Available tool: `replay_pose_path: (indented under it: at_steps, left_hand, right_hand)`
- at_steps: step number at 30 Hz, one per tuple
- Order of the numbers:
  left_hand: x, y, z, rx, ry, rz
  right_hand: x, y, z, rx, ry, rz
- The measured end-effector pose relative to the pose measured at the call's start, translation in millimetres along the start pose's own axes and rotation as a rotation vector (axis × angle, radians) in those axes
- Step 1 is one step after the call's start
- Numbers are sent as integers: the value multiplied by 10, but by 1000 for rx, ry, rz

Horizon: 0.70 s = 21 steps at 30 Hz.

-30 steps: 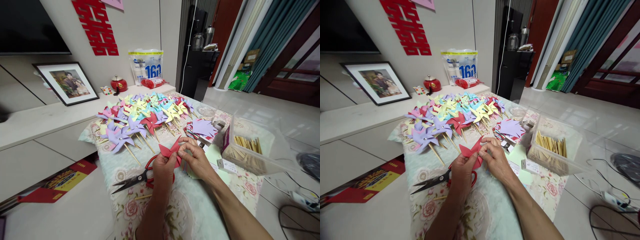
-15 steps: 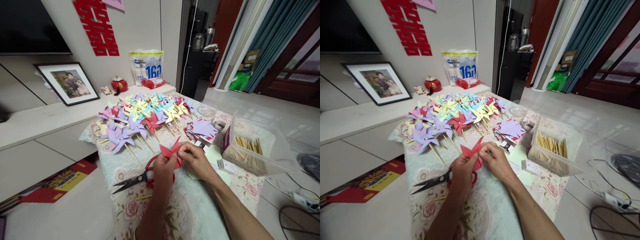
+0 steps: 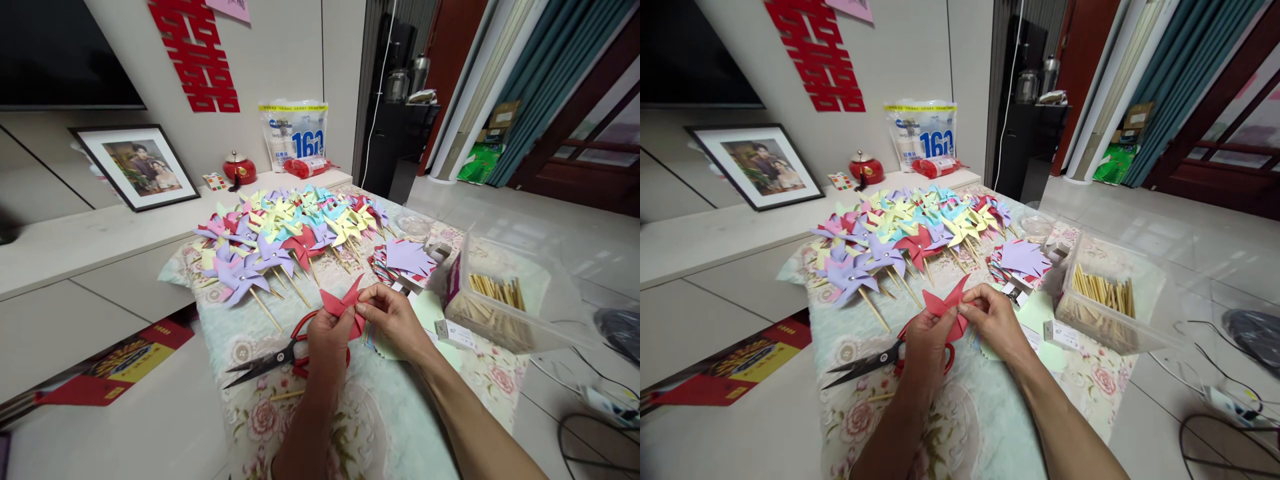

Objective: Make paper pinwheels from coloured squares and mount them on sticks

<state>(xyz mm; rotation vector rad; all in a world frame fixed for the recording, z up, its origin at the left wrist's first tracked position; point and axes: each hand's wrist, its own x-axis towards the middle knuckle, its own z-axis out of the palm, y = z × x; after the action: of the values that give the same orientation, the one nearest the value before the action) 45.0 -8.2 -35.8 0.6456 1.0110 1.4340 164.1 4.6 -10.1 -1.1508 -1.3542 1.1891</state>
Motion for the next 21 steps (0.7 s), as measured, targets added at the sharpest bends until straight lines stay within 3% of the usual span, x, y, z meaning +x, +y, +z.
replay_pose_path:
  at_steps: [9,21]
  left_hand:
    - [-5,20,23,-30,-13,-17]
    - [-19,62,33,33,91,-14]
  right_hand:
    - [13,38,8,210,11,83]
    - [33,90,22,113,18,30]
